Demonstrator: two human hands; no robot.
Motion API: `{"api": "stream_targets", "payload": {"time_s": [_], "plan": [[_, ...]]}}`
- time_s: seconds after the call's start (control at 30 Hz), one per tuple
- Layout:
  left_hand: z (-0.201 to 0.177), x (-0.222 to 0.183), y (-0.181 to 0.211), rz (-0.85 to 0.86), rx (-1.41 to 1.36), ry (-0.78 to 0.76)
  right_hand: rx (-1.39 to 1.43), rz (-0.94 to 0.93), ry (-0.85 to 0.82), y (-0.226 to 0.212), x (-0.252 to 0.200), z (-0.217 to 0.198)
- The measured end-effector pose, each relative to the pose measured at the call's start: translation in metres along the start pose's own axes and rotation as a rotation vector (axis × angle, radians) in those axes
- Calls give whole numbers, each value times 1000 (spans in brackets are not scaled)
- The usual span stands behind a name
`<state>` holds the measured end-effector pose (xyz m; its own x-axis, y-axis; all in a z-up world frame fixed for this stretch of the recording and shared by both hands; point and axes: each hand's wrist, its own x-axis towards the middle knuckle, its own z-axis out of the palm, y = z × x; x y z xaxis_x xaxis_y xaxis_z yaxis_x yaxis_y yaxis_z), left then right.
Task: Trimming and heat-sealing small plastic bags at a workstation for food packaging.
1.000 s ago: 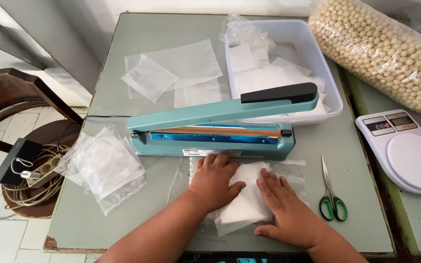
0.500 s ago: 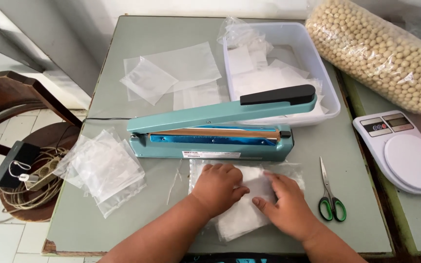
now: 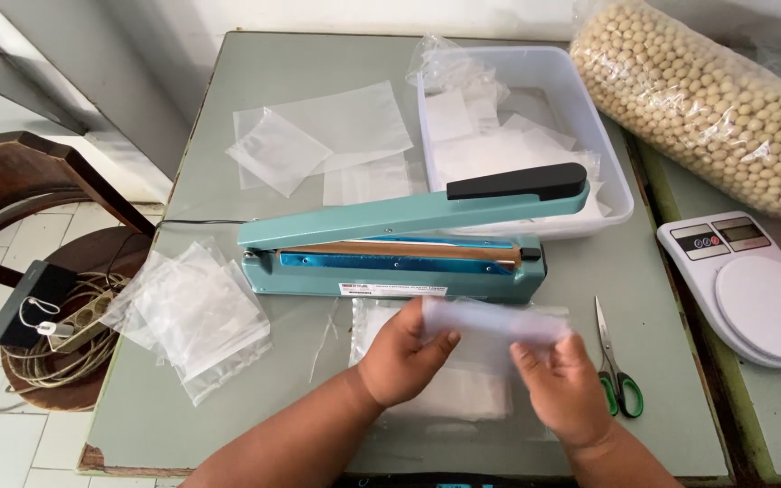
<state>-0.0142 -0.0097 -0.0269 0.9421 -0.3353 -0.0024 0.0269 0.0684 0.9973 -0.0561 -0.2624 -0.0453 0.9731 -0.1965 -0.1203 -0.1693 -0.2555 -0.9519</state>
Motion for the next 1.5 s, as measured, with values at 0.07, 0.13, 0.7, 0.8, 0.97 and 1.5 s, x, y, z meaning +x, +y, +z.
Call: {"api": "stream_targets", "payload": {"time_s": [0.07, 0.13, 0.7, 0.8, 0.97, 1.5], "plan": [[-3, -1, 4, 474, 138, -12, 117, -217, -118, 16, 0, 1], [-8, -1, 9, 507, 237, 45, 60, -267, -111, 4, 2, 0], [-4, 3, -4, 140, -90, 25, 382, -89, -30, 2, 12, 14], [-4, 3, 7, -147, -259, -16, 496, -63, -22, -6, 14, 13], [-3, 0, 27, -618, -553, -206, 517, -71, -53, -35, 13, 6], [-8, 2, 23, -668, -597, -196, 46, -157, -127, -54, 17, -24]]}}
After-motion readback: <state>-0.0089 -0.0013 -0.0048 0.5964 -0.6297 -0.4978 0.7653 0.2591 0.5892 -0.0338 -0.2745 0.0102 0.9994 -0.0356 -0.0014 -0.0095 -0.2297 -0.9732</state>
